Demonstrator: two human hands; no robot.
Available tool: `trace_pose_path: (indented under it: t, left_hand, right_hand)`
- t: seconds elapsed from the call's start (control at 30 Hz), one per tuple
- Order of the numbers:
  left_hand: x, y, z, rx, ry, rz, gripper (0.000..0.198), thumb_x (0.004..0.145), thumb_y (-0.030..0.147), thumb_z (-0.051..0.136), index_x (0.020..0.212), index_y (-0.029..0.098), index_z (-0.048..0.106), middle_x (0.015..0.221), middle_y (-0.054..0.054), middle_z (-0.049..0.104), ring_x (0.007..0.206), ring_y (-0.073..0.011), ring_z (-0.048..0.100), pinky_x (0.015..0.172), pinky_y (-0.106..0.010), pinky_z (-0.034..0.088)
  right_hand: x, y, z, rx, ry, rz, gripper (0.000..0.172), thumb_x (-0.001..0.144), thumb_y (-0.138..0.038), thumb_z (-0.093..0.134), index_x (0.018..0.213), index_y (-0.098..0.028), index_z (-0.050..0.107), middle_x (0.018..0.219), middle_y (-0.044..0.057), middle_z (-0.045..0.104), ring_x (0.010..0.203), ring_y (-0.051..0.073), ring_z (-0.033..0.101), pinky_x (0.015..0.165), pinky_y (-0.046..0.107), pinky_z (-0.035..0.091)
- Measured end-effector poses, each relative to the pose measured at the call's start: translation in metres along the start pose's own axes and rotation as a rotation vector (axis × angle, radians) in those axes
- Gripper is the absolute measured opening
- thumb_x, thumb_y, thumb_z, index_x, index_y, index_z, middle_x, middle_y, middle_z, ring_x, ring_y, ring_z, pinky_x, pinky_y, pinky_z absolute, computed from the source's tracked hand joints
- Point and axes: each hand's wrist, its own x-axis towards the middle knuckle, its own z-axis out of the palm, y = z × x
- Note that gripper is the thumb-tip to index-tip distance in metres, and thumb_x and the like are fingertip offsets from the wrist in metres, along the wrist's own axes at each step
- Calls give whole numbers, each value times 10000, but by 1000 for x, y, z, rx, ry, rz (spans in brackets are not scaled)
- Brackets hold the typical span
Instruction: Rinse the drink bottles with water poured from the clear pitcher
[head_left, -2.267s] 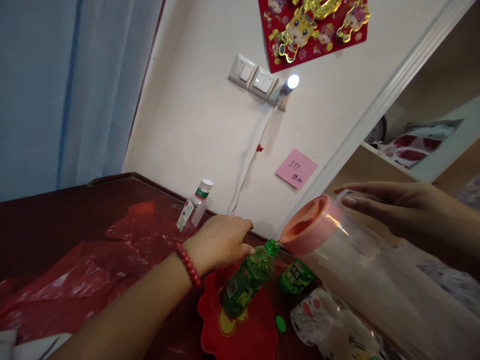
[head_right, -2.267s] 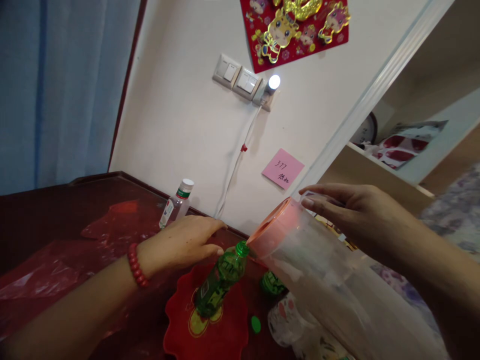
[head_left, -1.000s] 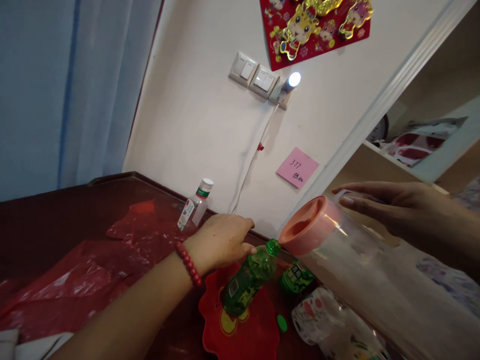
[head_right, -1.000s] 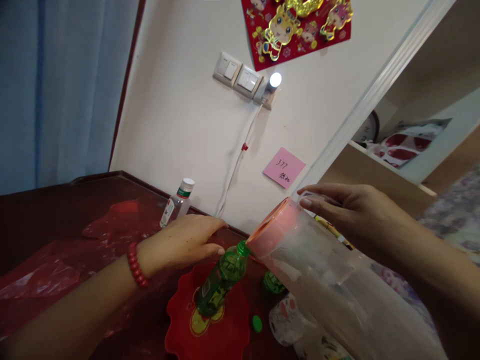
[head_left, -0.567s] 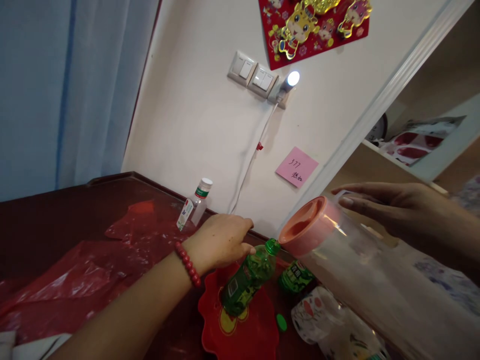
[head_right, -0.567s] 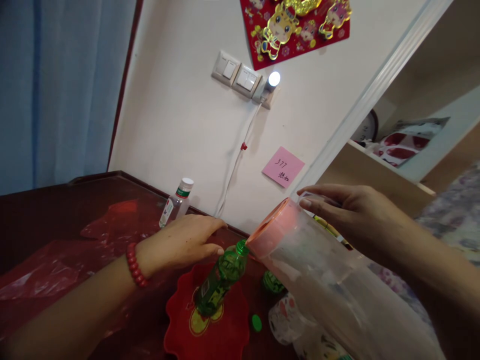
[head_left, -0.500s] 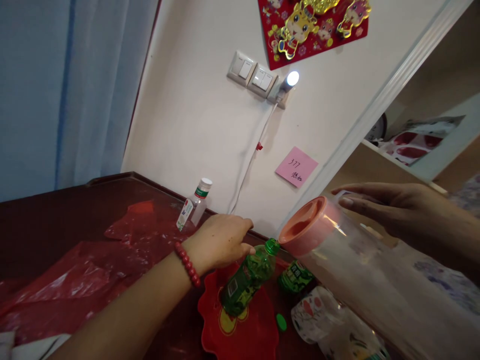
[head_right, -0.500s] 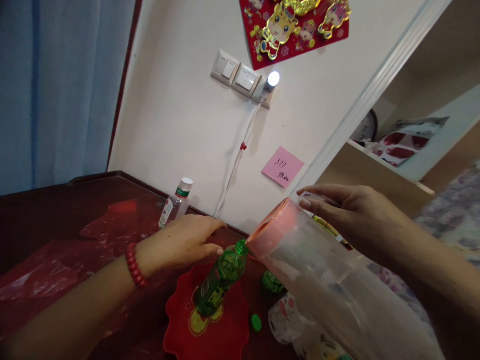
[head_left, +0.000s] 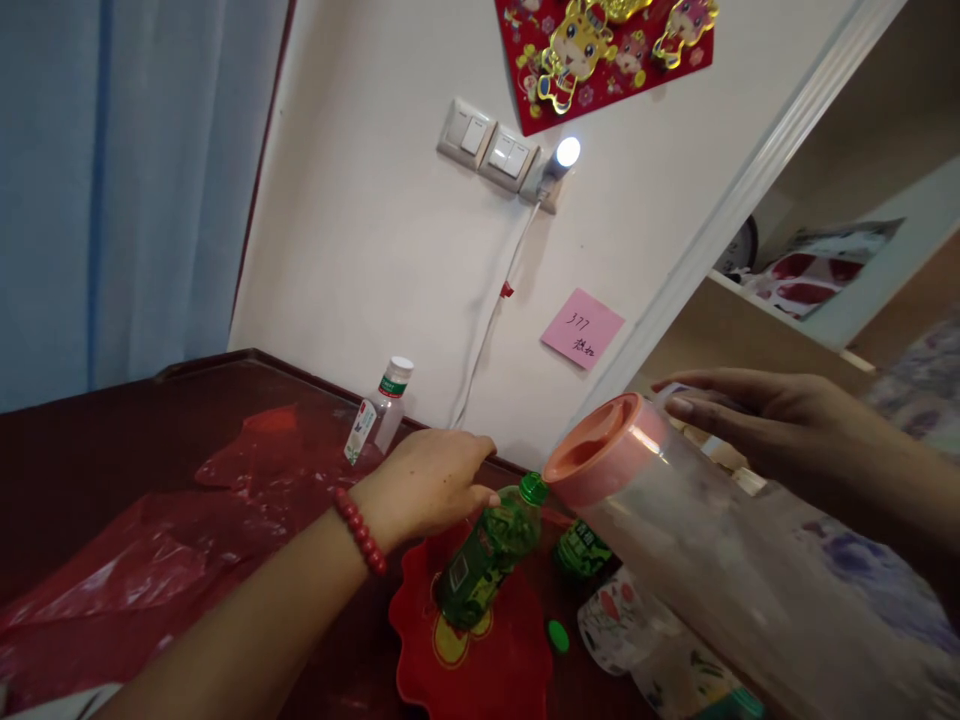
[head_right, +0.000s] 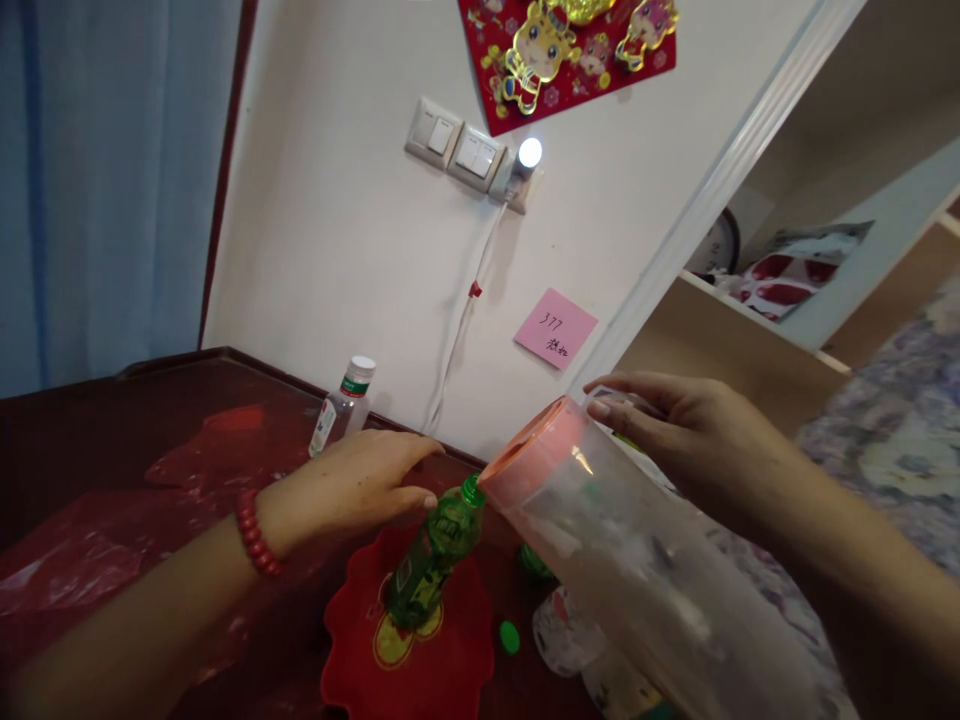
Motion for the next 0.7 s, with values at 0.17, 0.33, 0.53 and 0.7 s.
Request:
trace_pose_path:
  t: [0.17, 0.33, 0.53, 0.7]
  left_hand:
    - [0, -1, -1, -36, -16, 14, 355, 878, 408, 613, 1181, 227, 658, 1157, -94, 743, 1093, -283, 673, 895, -363, 504]
    - [3, 1, -2, -33, 0, 8, 398, 884, 424, 592, 1234, 241, 644, 1156, -91, 744, 1069, -284, 683, 887, -368, 509]
    - [12, -8, -3, -86, 73, -16, 457, 888, 420, 554, 1289, 209, 614, 1177, -96, 732, 1045, -260, 685, 868, -365, 528]
    - [18, -21, -9, -145, 325, -60, 490, 873, 508, 527, 1241, 203, 632, 1140, -100, 742, 1017, -272, 699, 897, -419, 541]
  right_hand:
    - [-17, 1, 5, 65, -20, 42, 494, 747, -741, 677, 989, -326, 790, 726, 65, 679, 477, 213, 511, 354, 300, 374]
    - [-21, 6, 5, 211, 160, 106, 542, 682, -694, 740, 918, -207, 779, 576, 23, 536, 428, 129, 348, 370, 241, 273]
    - [-5, 17, 10, 318, 456, 34, 390, 776, -546, 690, 932, -191, 731, 643, -10, 554, 496, 132, 426, 485, 249, 363]
    - [25, 30, 41, 438, 691, -53, 282, 845, -452, 625, 941, -193, 682, 856, 17, 660, 759, 189, 598, 719, 297, 471]
